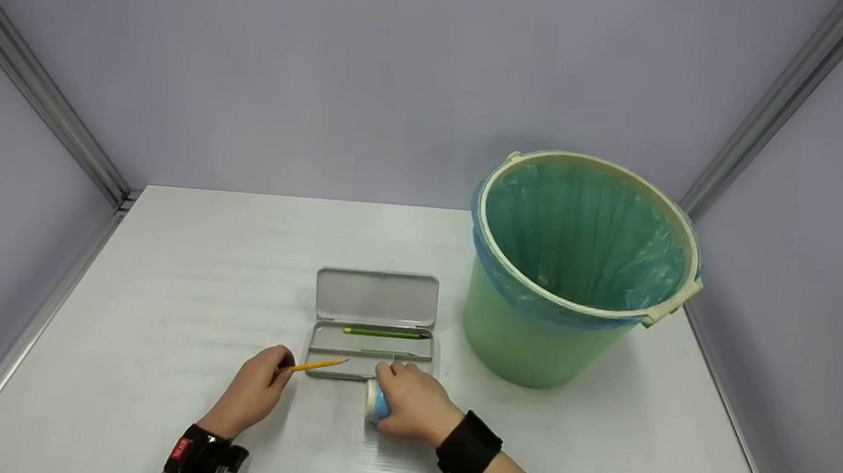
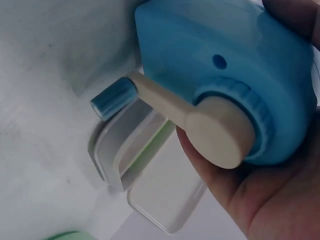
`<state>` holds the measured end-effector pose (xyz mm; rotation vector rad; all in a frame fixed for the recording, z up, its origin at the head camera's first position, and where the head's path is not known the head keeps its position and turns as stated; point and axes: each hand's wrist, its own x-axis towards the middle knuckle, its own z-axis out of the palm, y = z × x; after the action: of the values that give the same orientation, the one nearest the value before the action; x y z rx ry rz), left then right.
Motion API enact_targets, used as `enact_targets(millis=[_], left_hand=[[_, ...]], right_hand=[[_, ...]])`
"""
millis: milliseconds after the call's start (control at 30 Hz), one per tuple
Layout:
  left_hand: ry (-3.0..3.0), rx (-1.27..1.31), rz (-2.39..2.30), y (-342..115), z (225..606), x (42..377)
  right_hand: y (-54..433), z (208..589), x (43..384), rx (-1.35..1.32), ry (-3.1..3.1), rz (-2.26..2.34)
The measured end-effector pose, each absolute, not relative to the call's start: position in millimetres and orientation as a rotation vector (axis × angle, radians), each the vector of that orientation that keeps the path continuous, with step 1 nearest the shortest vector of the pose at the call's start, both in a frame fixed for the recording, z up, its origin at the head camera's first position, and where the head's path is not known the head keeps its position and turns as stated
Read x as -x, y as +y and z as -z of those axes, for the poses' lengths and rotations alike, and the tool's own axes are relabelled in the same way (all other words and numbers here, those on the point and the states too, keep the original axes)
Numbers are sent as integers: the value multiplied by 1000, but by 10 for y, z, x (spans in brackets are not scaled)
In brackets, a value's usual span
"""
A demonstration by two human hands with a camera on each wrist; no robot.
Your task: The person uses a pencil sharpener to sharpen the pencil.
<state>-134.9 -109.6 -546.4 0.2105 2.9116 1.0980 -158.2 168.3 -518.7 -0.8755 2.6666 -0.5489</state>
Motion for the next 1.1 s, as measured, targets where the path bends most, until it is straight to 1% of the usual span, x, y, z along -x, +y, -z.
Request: enact_targets(millis=[33, 267, 367, 767, 833, 1100], left_hand=[[2912, -229, -1105, -1102, 5512, 1350], [2893, -299, -1045, -1160, 6177, 1493], [2888, -321, -1028, -1156, 6279, 1514], [2857, -395, -1040, -1094, 6258, 1506], [2832, -402, -1061, -1077, 6263, 1501], [2878, -540, -1113, -977, 6361, 1479]], right_hand=[[1674, 5202, 1581, 877, 2669, 549], [1608, 5259, 1619, 864, 2671, 556], [1588, 5269, 1637, 846, 2669, 552], [1568, 5263, 1642, 892, 2670, 547], [1585, 5312, 1656, 915, 2675, 545], [1529, 5222, 1570, 991, 2777, 421]])
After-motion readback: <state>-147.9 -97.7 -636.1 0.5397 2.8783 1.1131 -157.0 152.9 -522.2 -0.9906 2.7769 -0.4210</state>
